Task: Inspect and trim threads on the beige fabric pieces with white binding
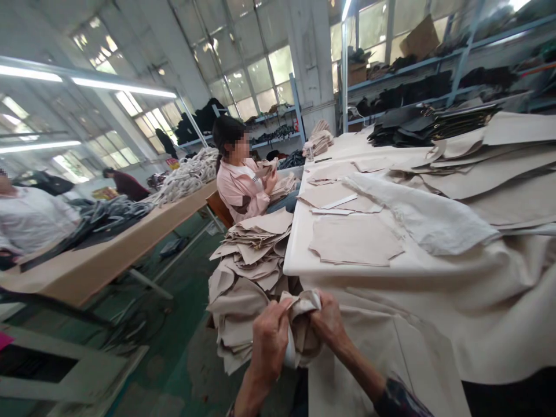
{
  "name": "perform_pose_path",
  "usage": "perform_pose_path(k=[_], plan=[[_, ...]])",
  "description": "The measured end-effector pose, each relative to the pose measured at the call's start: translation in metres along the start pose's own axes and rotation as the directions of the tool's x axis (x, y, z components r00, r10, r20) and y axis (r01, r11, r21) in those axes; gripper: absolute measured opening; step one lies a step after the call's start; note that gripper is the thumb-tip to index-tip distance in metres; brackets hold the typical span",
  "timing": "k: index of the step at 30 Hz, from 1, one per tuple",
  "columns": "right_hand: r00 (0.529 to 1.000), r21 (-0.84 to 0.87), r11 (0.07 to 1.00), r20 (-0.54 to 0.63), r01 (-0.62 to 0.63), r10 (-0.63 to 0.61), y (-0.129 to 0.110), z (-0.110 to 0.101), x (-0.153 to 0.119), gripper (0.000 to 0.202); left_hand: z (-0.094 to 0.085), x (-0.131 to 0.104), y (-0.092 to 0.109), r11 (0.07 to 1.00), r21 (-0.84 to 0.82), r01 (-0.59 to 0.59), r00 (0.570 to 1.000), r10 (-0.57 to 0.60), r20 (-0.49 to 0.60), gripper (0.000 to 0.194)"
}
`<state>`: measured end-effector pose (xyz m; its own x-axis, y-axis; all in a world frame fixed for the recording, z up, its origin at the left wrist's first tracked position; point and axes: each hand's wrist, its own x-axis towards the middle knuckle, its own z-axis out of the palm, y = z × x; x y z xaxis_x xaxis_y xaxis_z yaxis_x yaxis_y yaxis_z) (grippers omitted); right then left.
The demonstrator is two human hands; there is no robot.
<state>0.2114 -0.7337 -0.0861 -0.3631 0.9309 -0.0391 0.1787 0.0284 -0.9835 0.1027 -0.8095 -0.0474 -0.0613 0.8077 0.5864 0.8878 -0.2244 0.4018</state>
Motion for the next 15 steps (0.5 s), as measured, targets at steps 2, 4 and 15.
perform_pose_path(k=[2, 4, 15], plan=[[0.992, -0.172, 0.985, -0.126, -0.004, -0.018, -0.008, 0.003, 0.008, 0.021, 0.012, -0.002, 0.013, 0.997, 0.051, -0.063, 0.995, 0.067, -0.077, 0.032], [0.987, -0.274, 0.962, -0.148, 0.013, -0.056, -0.012, 0.004, 0.007, 0.033, 0.019, 0.001, 0.019, 0.999, 0.041, -0.005, 0.992, 0.011, -0.128, 0.032], [0.535, -0.686, 0.236, 0.260, 0.688, -0.804, 0.030, -0.032, -0.072, 0.032, 0.019, 0.036, 0.017, 0.739, -0.472, 0.481, 0.815, -0.177, 0.553, 0.027]])
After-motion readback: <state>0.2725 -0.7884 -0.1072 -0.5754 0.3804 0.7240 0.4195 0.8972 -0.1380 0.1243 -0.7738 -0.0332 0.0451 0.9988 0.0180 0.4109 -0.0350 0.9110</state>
